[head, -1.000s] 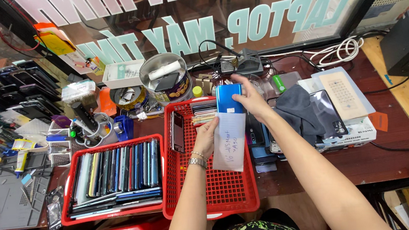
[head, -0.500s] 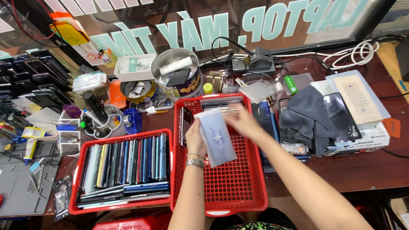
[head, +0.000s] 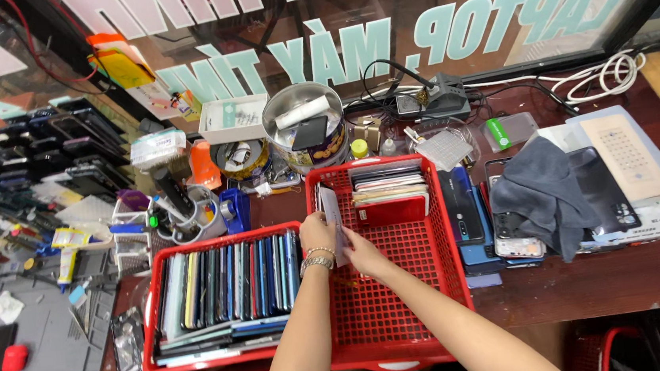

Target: The person wipes multiple smartphones with a cloth, handling them one at a time. The person picks up each phone, wipes both sides, and places it into a red basket on a cluttered workbench.

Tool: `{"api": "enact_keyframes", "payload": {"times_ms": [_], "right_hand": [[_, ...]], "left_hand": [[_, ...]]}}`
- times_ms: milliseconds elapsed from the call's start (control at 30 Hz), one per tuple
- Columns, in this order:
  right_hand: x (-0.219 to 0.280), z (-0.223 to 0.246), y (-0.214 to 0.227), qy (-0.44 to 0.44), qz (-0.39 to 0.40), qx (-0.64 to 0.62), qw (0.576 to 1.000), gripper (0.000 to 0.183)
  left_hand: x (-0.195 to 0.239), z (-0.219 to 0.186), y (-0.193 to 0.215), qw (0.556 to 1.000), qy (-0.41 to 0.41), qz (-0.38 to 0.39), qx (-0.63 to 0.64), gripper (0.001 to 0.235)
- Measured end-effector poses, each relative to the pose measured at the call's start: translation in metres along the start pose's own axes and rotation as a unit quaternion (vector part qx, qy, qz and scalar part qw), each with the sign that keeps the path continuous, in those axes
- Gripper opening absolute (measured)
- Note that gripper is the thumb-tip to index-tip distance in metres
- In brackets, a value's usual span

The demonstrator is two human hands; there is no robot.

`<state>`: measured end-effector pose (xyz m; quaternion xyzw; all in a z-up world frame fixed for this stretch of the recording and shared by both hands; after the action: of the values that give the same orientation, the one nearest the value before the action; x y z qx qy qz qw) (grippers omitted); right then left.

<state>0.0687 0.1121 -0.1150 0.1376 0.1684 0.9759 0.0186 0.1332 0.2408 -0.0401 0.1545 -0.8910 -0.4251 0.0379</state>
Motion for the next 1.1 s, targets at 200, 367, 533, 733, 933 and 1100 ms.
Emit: {"api": "enact_keyframes", "payload": {"times_ms": [200,367,533,733,933,1100], "right_hand": [[-0.048,-0.021,-0.033,-0.078,0.023,-0.127,0.989,0.066],[-0.073,-0.034,-0.045,-0.026,-0.038,-0.119,0.992,0.062],[-0.059,-0.027,-0.037,0.035,0.012,0.003,0.999,0.047],[-0.033,0.024,0.119,0.026,-0.095,-0.060,0.993,0.037],[0.072,0.094,0.359,0.101,-0.437,0.273,0.851,0.040],[0.107,0.079,0.403,0.079,-0.348,0.499,0.790,0.091]], "left_hand": [[-0.038,-0.009,-0.028,0.997,-0.050,0.040,-0.049,0.014],[-0.043,-0.025,-0.039,0.989,-0.120,0.043,-0.078,0.032],[-0.030,-0.051,-0.024,0.961,-0.226,-0.034,-0.156,0.051],[-0.005,-0.113,-0.024,0.963,-0.268,-0.022,-0.026,0.029],[0.081,-0.212,-0.094,0.926,-0.334,0.112,0.139,0.012],[0.142,-0.252,-0.171,0.907,-0.303,0.219,0.192,0.025]]}}
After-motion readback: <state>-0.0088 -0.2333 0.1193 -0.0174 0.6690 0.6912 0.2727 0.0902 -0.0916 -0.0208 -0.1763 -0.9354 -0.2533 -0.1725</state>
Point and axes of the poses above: each hand's wrist, its own x-axis away from the middle knuckle, its own y-axis out of the back of the hand, z = x × y, the point moved 10 cm from there along -x, towards the middle knuckle, and after that the axes turned 11 degrees about -z, right-handed, at the moved point
